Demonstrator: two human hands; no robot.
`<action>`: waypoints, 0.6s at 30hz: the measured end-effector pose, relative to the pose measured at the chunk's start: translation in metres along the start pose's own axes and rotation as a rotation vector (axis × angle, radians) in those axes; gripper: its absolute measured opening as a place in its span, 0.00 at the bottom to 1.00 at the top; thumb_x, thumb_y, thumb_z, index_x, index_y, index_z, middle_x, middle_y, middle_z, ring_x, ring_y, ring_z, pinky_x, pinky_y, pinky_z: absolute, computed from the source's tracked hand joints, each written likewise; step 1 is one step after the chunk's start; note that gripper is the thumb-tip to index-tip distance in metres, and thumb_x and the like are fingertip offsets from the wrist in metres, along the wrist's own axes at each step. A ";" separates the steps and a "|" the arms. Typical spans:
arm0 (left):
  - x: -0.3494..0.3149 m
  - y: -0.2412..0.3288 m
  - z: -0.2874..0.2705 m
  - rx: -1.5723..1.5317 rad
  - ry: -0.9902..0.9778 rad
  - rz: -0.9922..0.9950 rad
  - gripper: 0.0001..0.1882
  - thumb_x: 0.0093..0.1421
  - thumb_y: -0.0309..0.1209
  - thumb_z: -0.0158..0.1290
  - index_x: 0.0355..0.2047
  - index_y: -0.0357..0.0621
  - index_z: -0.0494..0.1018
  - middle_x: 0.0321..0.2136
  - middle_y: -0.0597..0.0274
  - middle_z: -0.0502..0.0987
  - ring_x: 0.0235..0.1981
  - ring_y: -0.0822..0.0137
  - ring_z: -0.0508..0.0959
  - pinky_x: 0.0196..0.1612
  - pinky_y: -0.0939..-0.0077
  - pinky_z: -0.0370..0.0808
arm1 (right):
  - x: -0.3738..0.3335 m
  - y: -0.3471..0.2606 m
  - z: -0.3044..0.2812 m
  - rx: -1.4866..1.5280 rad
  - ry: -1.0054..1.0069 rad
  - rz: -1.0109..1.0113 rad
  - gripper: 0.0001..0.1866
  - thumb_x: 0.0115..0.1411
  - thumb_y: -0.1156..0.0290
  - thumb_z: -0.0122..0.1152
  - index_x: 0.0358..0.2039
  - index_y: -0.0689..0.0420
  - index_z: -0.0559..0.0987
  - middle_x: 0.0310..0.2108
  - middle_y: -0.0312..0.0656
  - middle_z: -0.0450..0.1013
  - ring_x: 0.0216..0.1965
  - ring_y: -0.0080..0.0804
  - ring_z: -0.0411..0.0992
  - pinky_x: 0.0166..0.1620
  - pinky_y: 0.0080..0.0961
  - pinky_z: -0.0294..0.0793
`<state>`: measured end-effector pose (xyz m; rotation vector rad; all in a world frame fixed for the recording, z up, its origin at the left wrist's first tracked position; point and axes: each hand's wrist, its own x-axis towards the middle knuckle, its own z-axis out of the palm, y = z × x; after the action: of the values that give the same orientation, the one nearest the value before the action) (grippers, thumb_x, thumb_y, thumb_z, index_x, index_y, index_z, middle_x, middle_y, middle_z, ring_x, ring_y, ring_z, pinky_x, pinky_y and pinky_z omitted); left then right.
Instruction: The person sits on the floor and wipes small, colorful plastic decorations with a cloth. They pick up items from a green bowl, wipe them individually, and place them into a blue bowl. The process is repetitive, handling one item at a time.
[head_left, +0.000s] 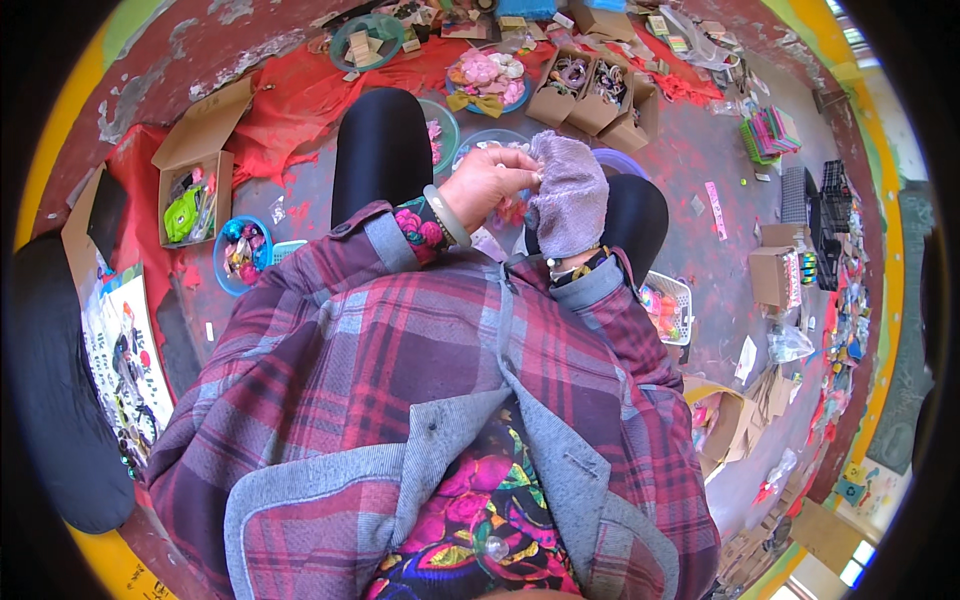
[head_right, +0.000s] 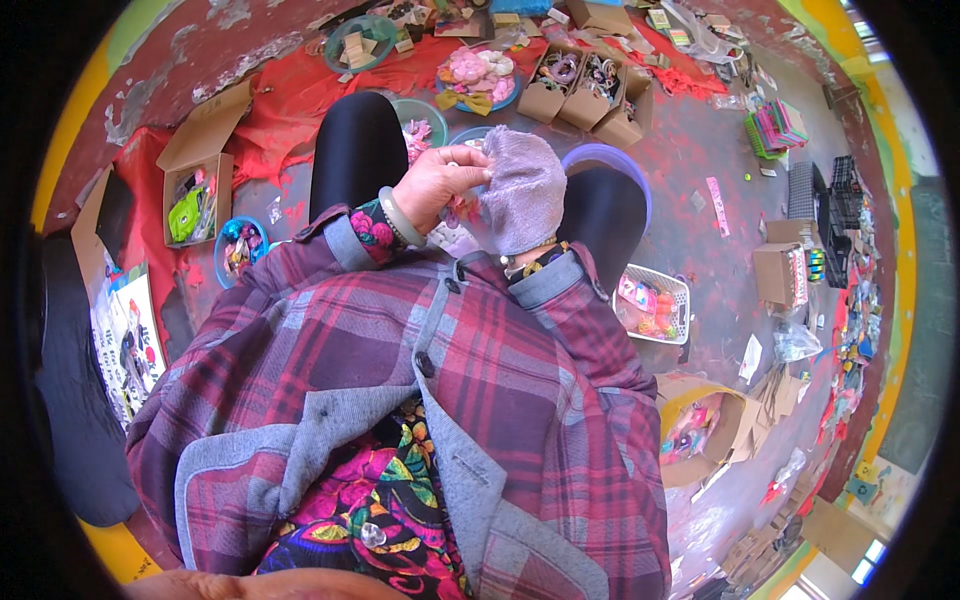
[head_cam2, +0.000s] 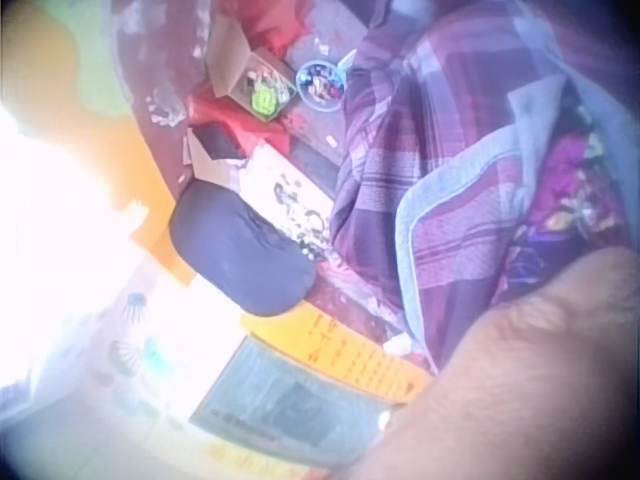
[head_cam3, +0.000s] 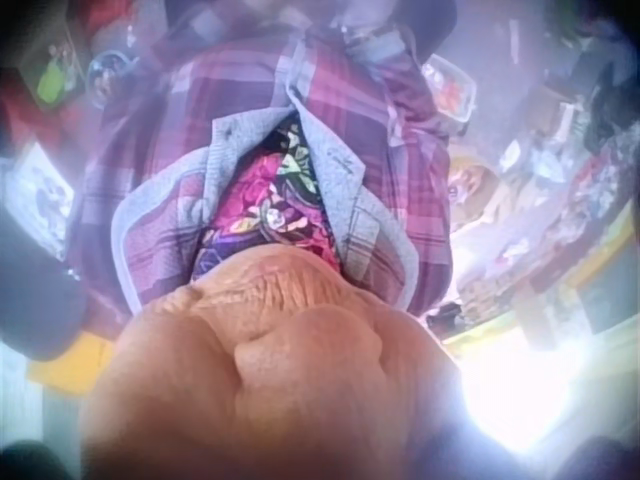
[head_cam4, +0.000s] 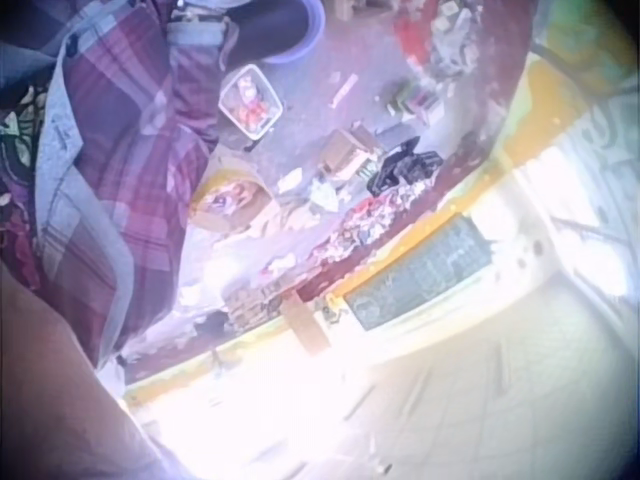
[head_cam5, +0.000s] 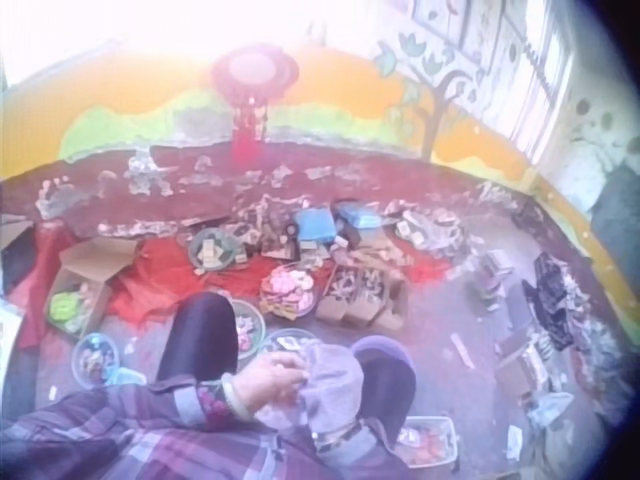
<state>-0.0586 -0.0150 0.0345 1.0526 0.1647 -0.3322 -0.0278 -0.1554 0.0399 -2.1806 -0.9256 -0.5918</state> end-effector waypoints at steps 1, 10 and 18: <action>-0.003 0.005 0.000 0.005 -0.001 0.000 0.05 0.53 0.24 0.53 0.31 0.38 0.72 0.19 0.69 0.71 0.14 0.80 0.66 0.18 0.86 0.63 | 0.001 -0.002 0.000 0.048 -0.018 0.047 0.18 0.40 0.71 0.59 0.36 0.58 0.74 0.31 0.43 0.72 0.35 0.40 0.72 0.40 0.32 0.70; -0.007 0.011 -0.025 -0.153 -0.015 -0.006 0.05 0.54 0.27 0.54 0.30 0.40 0.73 0.23 0.66 0.75 0.15 0.80 0.69 0.17 0.86 0.65 | 0.014 -0.024 -0.011 0.360 -0.274 0.192 0.23 0.41 0.71 0.64 0.40 0.57 0.71 0.30 0.40 0.69 0.31 0.36 0.71 0.35 0.28 0.70; -0.004 0.005 -0.015 -0.063 0.022 -0.042 0.05 0.55 0.25 0.52 0.32 0.39 0.73 0.26 0.64 0.76 0.15 0.78 0.71 0.19 0.87 0.66 | 0.007 0.001 0.004 0.019 -0.193 0.041 0.19 0.38 0.72 0.59 0.36 0.57 0.73 0.32 0.42 0.70 0.36 0.41 0.68 0.39 0.32 0.68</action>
<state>-0.0605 0.0009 0.0326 0.9916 0.2165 -0.3514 -0.0219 -0.1494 0.0413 -2.2626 -0.9788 -0.3558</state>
